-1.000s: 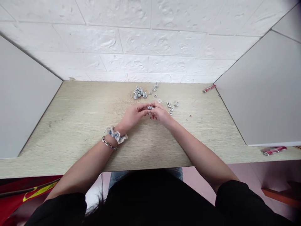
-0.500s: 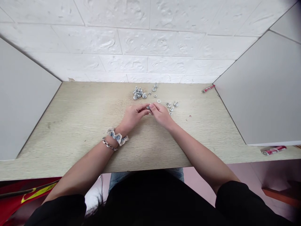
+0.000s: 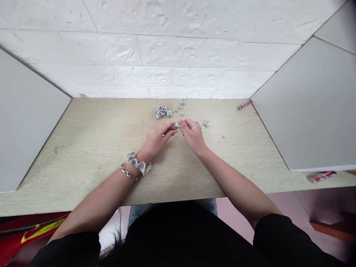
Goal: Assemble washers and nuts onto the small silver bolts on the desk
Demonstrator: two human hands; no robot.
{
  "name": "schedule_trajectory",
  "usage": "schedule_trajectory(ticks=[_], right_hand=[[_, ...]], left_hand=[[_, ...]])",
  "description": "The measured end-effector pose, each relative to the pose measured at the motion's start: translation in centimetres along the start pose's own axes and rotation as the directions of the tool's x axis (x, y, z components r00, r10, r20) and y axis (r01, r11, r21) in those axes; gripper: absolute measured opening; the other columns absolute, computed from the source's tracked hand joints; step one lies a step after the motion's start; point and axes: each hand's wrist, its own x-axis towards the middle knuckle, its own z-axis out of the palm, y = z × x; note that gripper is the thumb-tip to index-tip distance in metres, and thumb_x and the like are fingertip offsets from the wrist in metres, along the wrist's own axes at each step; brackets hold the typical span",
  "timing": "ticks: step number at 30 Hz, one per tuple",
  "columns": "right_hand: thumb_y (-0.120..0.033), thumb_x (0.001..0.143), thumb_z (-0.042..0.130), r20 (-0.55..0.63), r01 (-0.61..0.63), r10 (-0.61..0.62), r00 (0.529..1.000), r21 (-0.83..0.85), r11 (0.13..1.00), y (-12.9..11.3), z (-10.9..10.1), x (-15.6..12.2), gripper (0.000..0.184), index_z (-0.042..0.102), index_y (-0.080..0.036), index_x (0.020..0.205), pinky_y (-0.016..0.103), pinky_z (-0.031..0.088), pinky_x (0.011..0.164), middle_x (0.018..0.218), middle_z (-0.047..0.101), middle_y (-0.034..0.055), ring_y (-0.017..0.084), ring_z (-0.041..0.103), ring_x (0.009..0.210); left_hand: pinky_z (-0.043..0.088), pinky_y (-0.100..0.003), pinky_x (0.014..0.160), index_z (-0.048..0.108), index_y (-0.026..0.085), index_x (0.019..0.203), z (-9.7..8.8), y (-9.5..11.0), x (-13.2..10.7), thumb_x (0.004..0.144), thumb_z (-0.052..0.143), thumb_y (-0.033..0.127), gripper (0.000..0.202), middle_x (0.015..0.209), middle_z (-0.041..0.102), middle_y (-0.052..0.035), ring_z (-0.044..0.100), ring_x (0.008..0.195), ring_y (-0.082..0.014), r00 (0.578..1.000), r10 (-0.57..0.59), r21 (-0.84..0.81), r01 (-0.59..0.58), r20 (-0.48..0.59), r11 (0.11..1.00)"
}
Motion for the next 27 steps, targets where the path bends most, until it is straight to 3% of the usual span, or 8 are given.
schedule_trajectory(ticks=[4, 8, 12, 18, 21, 24, 27], right_hand=[[-0.071, 0.086, 0.037, 0.051, 0.014, -0.008, 0.999, -0.110, 0.994, -0.12, -0.10, -0.06, 0.059, 0.029, -0.021, 0.055, 0.028, 0.023, 0.055, 0.052, 0.031, -0.0035, 0.010, 0.033, 0.054], [-0.072, 0.089, 0.028, 0.095, 0.057, -0.043, 0.995, -0.151, 0.987, -0.32, -0.02, -0.19, 0.062, 0.035, -0.020, 0.055, 0.029, 0.027, 0.056, 0.053, 0.038, -0.0014, 0.011, 0.038, 0.055], [-0.061, 0.093, 0.033, 0.121, 0.131, -0.114, 0.986, -0.149, 0.980, -0.34, -0.08, -0.21, 0.050, 0.045, -0.020, 0.066, 0.028, 0.033, 0.061, 0.061, 0.048, -0.0005, 0.013, 0.044, 0.062], [-0.034, 0.087, 0.049, 0.141, 0.161, -0.156, 0.978, -0.025, 0.987, -0.01, 0.28, -0.22, 0.012, 0.049, -0.022, 0.091, 0.028, 0.041, 0.069, 0.088, 0.057, 0.0018, 0.014, 0.052, 0.078], [-0.025, 0.083, 0.053, 0.093, 0.160, -0.161, 0.983, 0.014, 0.987, -0.11, 0.45, -0.31, 0.018, 0.047, -0.024, 0.100, 0.028, 0.042, 0.070, 0.095, 0.056, 0.0022, 0.015, 0.053, 0.087], [-0.031, 0.085, 0.054, 0.028, 0.111, -0.112, 0.993, 0.026, 0.993, -0.28, 0.33, -0.32, 0.020, 0.046, -0.024, 0.101, 0.027, 0.041, 0.069, 0.088, 0.054, 0.0002, 0.013, 0.052, 0.081], [-0.048, 0.089, 0.049, 0.034, 0.068, -0.067, 0.997, -0.011, 0.998, -0.33, 0.07, -0.22, 0.027, 0.047, -0.022, 0.083, 0.027, 0.039, 0.066, 0.073, 0.050, -0.0017, 0.012, 0.048, 0.071]], left_hand=[[0.053, -0.024, 0.080, 0.068, 0.019, 0.115, 0.12, 0.04, -0.37, 0.090, 0.059, 0.024, 0.028, 0.094, 0.074, -0.0050, 0.067, 0.084, -0.0133, 0.982, 0.187, 0.087, -0.186, -0.009, 0.979], [0.053, -0.024, 0.081, 0.067, 0.019, 0.117, 0.08, 0.12, -0.55, 0.092, 0.056, 0.026, 0.028, 0.096, 0.074, -0.0056, 0.067, 0.085, -0.0138, 0.980, 0.201, 0.145, -0.198, -0.007, 0.969], [0.053, -0.025, 0.082, 0.069, 0.019, 0.113, -0.19, 0.15, -0.35, 0.090, 0.058, 0.026, 0.026, 0.097, 0.074, -0.0055, 0.068, 0.086, -0.0146, 0.992, 0.127, 0.147, -0.122, -0.023, 0.982], [0.053, -0.026, 0.080, 0.068, 0.019, 0.112, -0.49, 0.02, 0.00, 0.090, 0.058, 0.024, 0.026, 0.098, 0.074, -0.0055, 0.068, 0.085, -0.0146, 0.996, 0.078, 0.134, -0.072, -0.037, 0.988], [0.053, -0.026, 0.080, 0.068, 0.017, 0.113, -0.41, -0.08, 0.02, 0.090, 0.058, 0.023, 0.026, 0.096, 0.074, -0.0066, 0.068, 0.085, -0.0147, 0.993, 0.105, 0.119, -0.099, -0.050, 0.988], [0.053, -0.027, 0.082, 0.069, 0.017, 0.111, -0.35, -0.05, 0.00, 0.090, 0.059, 0.023, 0.024, 0.098, 0.074, -0.0068, 0.068, 0.087, -0.0150, 0.992, 0.116, 0.102, -0.111, -0.044, 0.989], [0.053, -0.028, 0.083, 0.068, 0.020, 0.112, -0.37, 0.16, -0.07, 0.089, 0.060, 0.023, 0.025, 0.097, 0.074, -0.0054, 0.067, 0.087, -0.0149, 0.995, 0.100, 0.100, -0.097, -0.024, 0.990]])
